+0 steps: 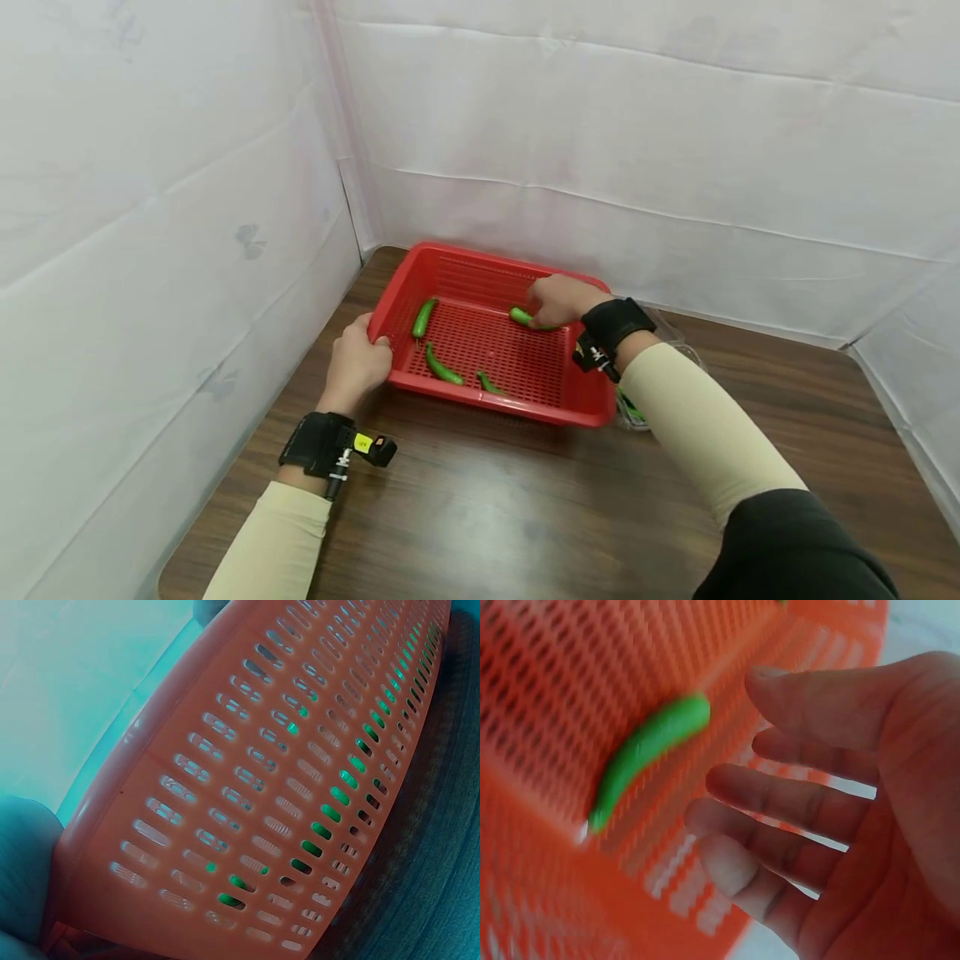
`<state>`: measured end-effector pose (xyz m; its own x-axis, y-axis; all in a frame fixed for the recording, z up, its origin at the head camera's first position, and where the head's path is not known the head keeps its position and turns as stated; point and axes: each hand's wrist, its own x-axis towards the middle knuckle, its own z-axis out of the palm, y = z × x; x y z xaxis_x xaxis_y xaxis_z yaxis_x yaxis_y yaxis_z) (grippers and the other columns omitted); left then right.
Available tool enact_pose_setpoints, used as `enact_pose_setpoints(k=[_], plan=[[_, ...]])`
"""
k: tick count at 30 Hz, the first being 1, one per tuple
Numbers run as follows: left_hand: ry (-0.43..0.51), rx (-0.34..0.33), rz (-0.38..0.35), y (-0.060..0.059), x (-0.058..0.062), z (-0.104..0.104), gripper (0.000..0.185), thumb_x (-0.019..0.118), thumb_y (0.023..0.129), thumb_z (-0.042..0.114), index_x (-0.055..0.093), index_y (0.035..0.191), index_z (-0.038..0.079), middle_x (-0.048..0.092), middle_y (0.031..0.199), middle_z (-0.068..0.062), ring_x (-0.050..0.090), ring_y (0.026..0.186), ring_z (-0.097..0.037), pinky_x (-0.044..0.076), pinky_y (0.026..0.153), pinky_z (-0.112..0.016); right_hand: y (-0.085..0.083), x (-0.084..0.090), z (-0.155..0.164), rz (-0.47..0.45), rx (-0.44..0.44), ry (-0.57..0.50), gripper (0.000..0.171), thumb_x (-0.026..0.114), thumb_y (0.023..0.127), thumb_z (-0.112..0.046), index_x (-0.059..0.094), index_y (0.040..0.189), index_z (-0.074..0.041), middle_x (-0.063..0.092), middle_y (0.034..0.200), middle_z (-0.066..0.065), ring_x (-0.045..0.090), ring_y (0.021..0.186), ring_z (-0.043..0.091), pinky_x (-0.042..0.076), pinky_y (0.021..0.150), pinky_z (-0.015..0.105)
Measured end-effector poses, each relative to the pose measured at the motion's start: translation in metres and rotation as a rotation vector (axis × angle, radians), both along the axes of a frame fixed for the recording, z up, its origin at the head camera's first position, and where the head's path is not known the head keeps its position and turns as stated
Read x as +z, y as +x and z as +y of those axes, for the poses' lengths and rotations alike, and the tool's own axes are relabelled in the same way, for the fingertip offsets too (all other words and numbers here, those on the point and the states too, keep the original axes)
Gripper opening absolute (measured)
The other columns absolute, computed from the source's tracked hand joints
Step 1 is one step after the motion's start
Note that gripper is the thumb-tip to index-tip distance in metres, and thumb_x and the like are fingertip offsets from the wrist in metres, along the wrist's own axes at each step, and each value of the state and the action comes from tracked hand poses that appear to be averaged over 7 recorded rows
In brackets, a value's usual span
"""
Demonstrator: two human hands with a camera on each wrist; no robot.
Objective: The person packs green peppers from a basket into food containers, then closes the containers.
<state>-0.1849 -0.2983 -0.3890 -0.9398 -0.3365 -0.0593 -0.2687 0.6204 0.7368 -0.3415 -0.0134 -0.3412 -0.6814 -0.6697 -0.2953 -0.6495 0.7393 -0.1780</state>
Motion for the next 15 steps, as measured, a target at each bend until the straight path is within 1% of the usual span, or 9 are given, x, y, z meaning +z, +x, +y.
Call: enact_pose_setpoints(k=[2, 4, 5, 7, 10, 12, 14, 15], plan=[[0.005, 0.006, 0.004, 0.001, 0.0, 0.001, 0.052, 0.044, 0.106, 0.014, 0.04, 0.157, 0.001, 0.062, 0.137, -0.03, 0.065, 0.121, -0.042, 0.054, 0.1, -0.058, 0.006, -0.006, -0.017, -0.029, 0.042, 0.007, 0.046, 0.07, 0.099, -0.023, 0.065, 0.139, -0.003, 0.066, 0.141, 0.016, 0.063, 0.129, 0.034, 0.052, 0.108, 0.049], [0.006, 0.013, 0.01, 0.002, 0.001, 0.002, 0.052, 0.044, 0.106, 0.014, 0.04, 0.156, 0.001, 0.062, 0.137, -0.03, 0.065, 0.121, -0.042, 0.055, 0.099, -0.058, 0.013, -0.013, -0.034, -0.057, 0.104, 0.021, 0.048, 0.07, 0.099, -0.023, 0.062, 0.144, -0.007, 0.063, 0.147, 0.013, 0.061, 0.133, 0.031, 0.05, 0.112, 0.047], [0.009, 0.013, 0.01, 0.002, 0.0, 0.003, 0.052, 0.044, 0.106, 0.014, 0.04, 0.157, 0.001, 0.062, 0.137, -0.03, 0.065, 0.12, -0.042, 0.055, 0.099, -0.058, 0.018, -0.017, -0.042, -0.079, 0.143, 0.026, 0.049, 0.069, 0.1, -0.022, 0.06, 0.146, -0.008, 0.061, 0.149, 0.011, 0.061, 0.133, 0.03, 0.049, 0.113, 0.046], [0.011, 0.011, 0.008, 0.002, 0.0, 0.005, 0.052, 0.044, 0.106, 0.014, 0.04, 0.157, 0.002, 0.063, 0.137, -0.029, 0.066, 0.12, -0.041, 0.055, 0.098, -0.057, 0.027, -0.025, -0.056, -0.133, 0.216, 0.029, 0.052, 0.067, 0.102, -0.02, 0.054, 0.152, -0.013, 0.056, 0.155, 0.008, 0.056, 0.139, 0.027, 0.045, 0.117, 0.044], [0.02, 0.004, 0.004, 0.002, -0.001, 0.009, 0.052, 0.043, 0.107, 0.014, 0.04, 0.157, 0.002, 0.063, 0.137, -0.029, 0.067, 0.12, -0.041, 0.056, 0.098, -0.057, 0.04, -0.035, -0.073, -0.199, 0.335, 0.024, 0.053, 0.064, 0.104, -0.017, 0.051, 0.155, -0.018, 0.054, 0.158, 0.003, 0.052, 0.143, 0.023, 0.042, 0.121, 0.042], [0.029, 0.0, 0.004, 0.002, -0.001, 0.012, 0.052, 0.043, 0.107, 0.014, 0.04, 0.157, 0.002, 0.063, 0.138, -0.029, 0.067, 0.121, -0.041, 0.056, 0.099, -0.057, 0.046, -0.039, -0.08, -0.214, 0.387, 0.031, 0.048, 0.063, 0.104, -0.015, 0.056, 0.151, -0.018, 0.058, 0.153, 0.003, 0.054, 0.142, 0.022, 0.043, 0.119, 0.041], [0.04, -0.004, 0.009, 0.001, -0.001, 0.015, 0.051, 0.044, 0.107, 0.014, 0.041, 0.156, 0.002, 0.063, 0.138, -0.028, 0.067, 0.121, -0.041, 0.056, 0.099, -0.057, 0.049, -0.04, -0.082, -0.201, 0.413, 0.038, 0.038, 0.063, 0.103, -0.013, 0.066, 0.141, -0.017, 0.066, 0.143, 0.004, 0.06, 0.132, 0.021, 0.048, 0.113, 0.039], [0.044, -0.006, 0.011, 0.001, -0.001, 0.016, 0.051, 0.044, 0.107, 0.014, 0.041, 0.156, 0.002, 0.063, 0.138, -0.028, 0.067, 0.121, -0.041, 0.056, 0.099, -0.057, 0.05, -0.04, -0.082, -0.192, 0.412, 0.04, 0.034, 0.064, 0.103, -0.013, 0.07, 0.136, -0.015, 0.069, 0.138, 0.005, 0.063, 0.126, 0.022, 0.051, 0.109, 0.039]])
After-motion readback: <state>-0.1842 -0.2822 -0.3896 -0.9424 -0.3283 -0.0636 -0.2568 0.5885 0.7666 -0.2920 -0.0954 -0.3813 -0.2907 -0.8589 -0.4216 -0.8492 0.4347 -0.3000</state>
